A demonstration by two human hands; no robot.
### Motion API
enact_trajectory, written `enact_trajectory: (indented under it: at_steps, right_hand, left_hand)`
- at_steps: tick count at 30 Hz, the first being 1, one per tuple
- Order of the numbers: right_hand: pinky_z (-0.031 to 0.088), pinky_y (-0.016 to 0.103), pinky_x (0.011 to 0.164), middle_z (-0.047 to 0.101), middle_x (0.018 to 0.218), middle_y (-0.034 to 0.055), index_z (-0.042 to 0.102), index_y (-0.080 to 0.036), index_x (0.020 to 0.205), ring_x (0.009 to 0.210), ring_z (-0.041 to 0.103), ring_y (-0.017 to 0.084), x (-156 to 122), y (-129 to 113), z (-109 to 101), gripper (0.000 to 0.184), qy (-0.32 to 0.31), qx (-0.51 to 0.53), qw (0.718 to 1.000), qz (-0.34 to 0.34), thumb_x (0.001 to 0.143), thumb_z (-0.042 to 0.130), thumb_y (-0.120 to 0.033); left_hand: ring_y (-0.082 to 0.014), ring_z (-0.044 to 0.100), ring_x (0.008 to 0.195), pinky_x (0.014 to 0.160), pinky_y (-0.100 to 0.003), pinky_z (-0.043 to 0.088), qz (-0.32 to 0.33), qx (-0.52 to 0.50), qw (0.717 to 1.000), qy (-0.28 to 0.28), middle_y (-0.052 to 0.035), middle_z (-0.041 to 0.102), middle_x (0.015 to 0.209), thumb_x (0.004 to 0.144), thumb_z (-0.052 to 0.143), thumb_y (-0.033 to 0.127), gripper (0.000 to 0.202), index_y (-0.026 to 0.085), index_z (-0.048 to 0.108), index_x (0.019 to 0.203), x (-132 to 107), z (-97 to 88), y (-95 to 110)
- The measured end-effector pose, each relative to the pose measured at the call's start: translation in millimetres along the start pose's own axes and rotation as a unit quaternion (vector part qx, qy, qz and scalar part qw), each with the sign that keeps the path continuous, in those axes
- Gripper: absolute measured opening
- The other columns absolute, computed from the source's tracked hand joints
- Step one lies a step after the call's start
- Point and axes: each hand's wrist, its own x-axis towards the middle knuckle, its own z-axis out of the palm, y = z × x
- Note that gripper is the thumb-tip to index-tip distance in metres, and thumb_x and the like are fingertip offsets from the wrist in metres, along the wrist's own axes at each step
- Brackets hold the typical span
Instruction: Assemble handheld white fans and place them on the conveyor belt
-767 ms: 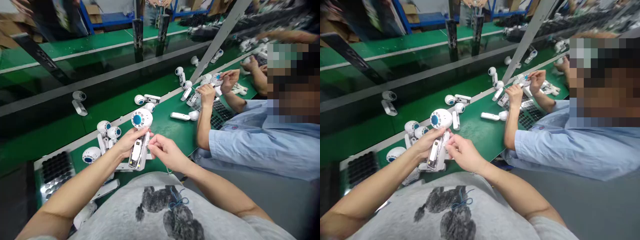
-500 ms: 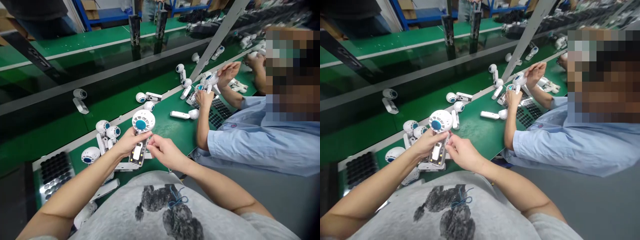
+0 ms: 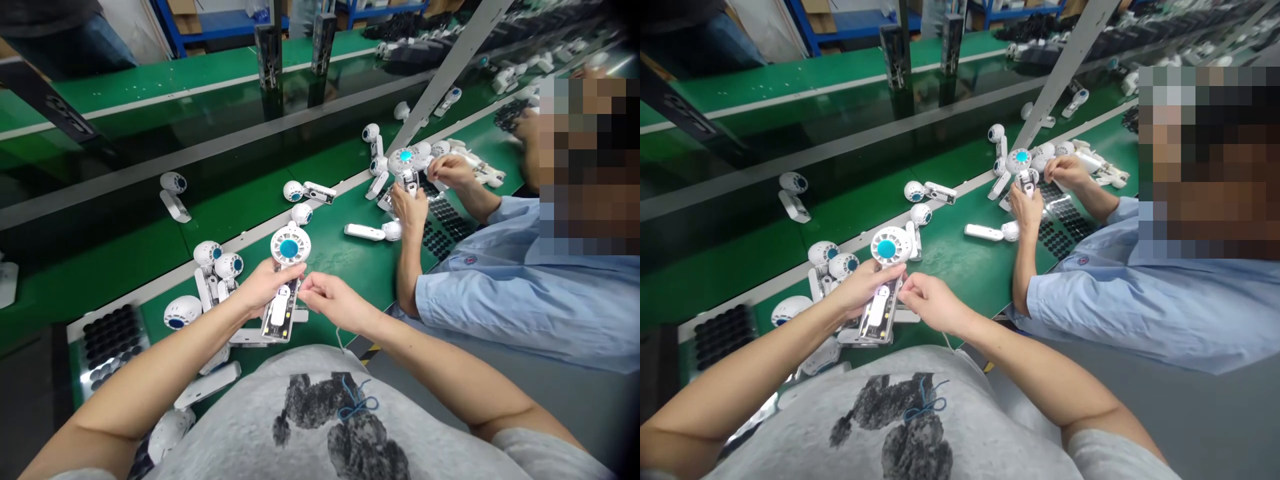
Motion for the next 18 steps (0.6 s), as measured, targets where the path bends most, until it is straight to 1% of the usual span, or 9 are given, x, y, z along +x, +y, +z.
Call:
enact_trajectory:
  at_steps: [2, 4, 5, 7, 10, 12, 14, 16, 18]
  right_hand:
    - [0.02, 0.02, 0.04, 0.034, 0.05, -0.0083, 0.047, -0.018, 0.07, 0.042, 0.027, 0.005, -5, 2, -20, 0.016, 0.063, 0.056, 0.996, 0.026, 0.077, 0.052, -0.031]
    - [0.014, 0.02, 0.04, 0.029, 0.049, -0.0097, 0.046, -0.018, 0.07, 0.041, 0.021, 0.005, -11, 5, -38, 0.019, 0.129, 0.098, 0.986, 0.039, 0.075, 0.054, -0.035]
    - [0.014, 0.02, 0.04, 0.028, 0.049, -0.0097, 0.045, -0.018, 0.071, 0.041, 0.02, 0.005, -13, 7, -43, 0.02, 0.141, 0.102, 0.984, 0.039, 0.075, 0.054, -0.036]
    - [0.016, 0.02, 0.041, 0.03, 0.051, -0.009, 0.046, -0.018, 0.072, 0.043, 0.022, 0.005, -14, 11, -44, 0.022, 0.127, 0.088, 0.987, 0.035, 0.077, 0.054, -0.037]
    - [0.018, 0.02, 0.043, 0.032, 0.054, -0.0081, 0.046, -0.017, 0.073, 0.046, 0.024, 0.006, -11, 18, -31, 0.024, 0.077, 0.082, 0.993, 0.032, 0.08, 0.052, -0.039]
    - [0.018, 0.021, 0.044, 0.031, 0.053, -0.0083, 0.046, -0.017, 0.074, 0.047, 0.023, 0.006, -9, 23, -24, 0.025, 0.057, 0.09, 0.994, 0.029, 0.082, 0.051, -0.041]
    - [0.018, 0.021, 0.044, 0.028, 0.052, -0.0088, 0.045, -0.017, 0.074, 0.047, 0.022, 0.006, -8, 26, -22, 0.027, 0.052, 0.093, 0.994, 0.028, 0.083, 0.05, -0.042]
    - [0.017, 0.021, 0.045, 0.026, 0.052, -0.0092, 0.045, -0.017, 0.074, 0.047, 0.021, 0.006, -6, 30, -24, 0.028, 0.054, 0.091, 0.994, 0.033, 0.083, 0.05, -0.043]
    - [0.017, 0.022, 0.045, 0.025, 0.052, -0.009, 0.045, -0.017, 0.074, 0.048, 0.02, 0.007, -2, 33, -28, 0.031, 0.061, 0.086, 0.994, 0.039, 0.083, 0.049, -0.047]
  left_hand:
    - [-0.0082, 0.049, 0.044, 0.042, -0.02, 0.036, 0.012, 0.022, 0.995, 0.098, 0.0005, 0.058, 0.055, 0.06, 0.074, 0.034, 0.028, 0.012, 0.06, 0.07, 9, -23.5, 8]
    - [-0.0081, 0.047, 0.041, 0.041, -0.02, 0.036, 0.03, 0.006, 0.98, 0.194, 0.002, 0.057, 0.053, 0.059, 0.074, 0.036, 0.031, 0.012, 0.06, 0.072, 26, -46.8, 15]
    - [-0.0086, 0.048, 0.041, 0.042, -0.021, 0.037, 0.038, -0.006, 0.975, 0.217, 0.0023, 0.057, 0.054, 0.059, 0.074, 0.037, 0.032, 0.013, 0.059, 0.074, 37, -54.9, 16]
    - [-0.01, 0.051, 0.045, 0.046, -0.022, 0.041, 0.044, -0.015, 0.973, 0.225, 0.0022, 0.058, 0.057, 0.061, 0.073, 0.035, 0.031, 0.013, 0.059, 0.079, 64, -59.7, 13]
    - [-0.0107, 0.054, 0.051, 0.052, -0.025, 0.045, 0.025, 0.008, 0.977, 0.212, 0.0006, 0.059, 0.063, 0.074, 0.065, 0.03, 0.023, 0.011, 0.057, 0.084, 108, -40.8, -6]
    - [-0.0109, 0.057, 0.06, 0.058, -0.027, 0.048, 0.011, 0.031, 0.978, 0.204, -0.0018, 0.061, 0.075, 0.082, 0.056, 0.029, 0.02, 0.011, 0.057, 0.091, 134, -19.0, -22]
    - [-0.0126, 0.059, 0.073, 0.065, -0.03, 0.051, 0.007, 0.054, 0.98, 0.194, -0.0044, 0.06, 0.09, 0.086, 0.051, 0.03, 0.023, 0.012, 0.056, 0.1, 156, 3.8, -36]
    - [-0.0154, 0.059, 0.083, 0.072, -0.034, 0.051, 0.019, 0.074, 0.98, 0.186, -0.0064, 0.059, 0.1, 0.086, 0.051, 0.031, 0.027, 0.013, 0.054, 0.105, 172, 23.4, -42]
    - [-0.0176, 0.058, 0.09, 0.077, -0.038, 0.05, 0.042, 0.088, 0.979, 0.181, -0.0074, 0.057, 0.106, 0.086, 0.051, 0.031, 0.029, 0.013, 0.054, 0.108, 184, 34.0, -40]
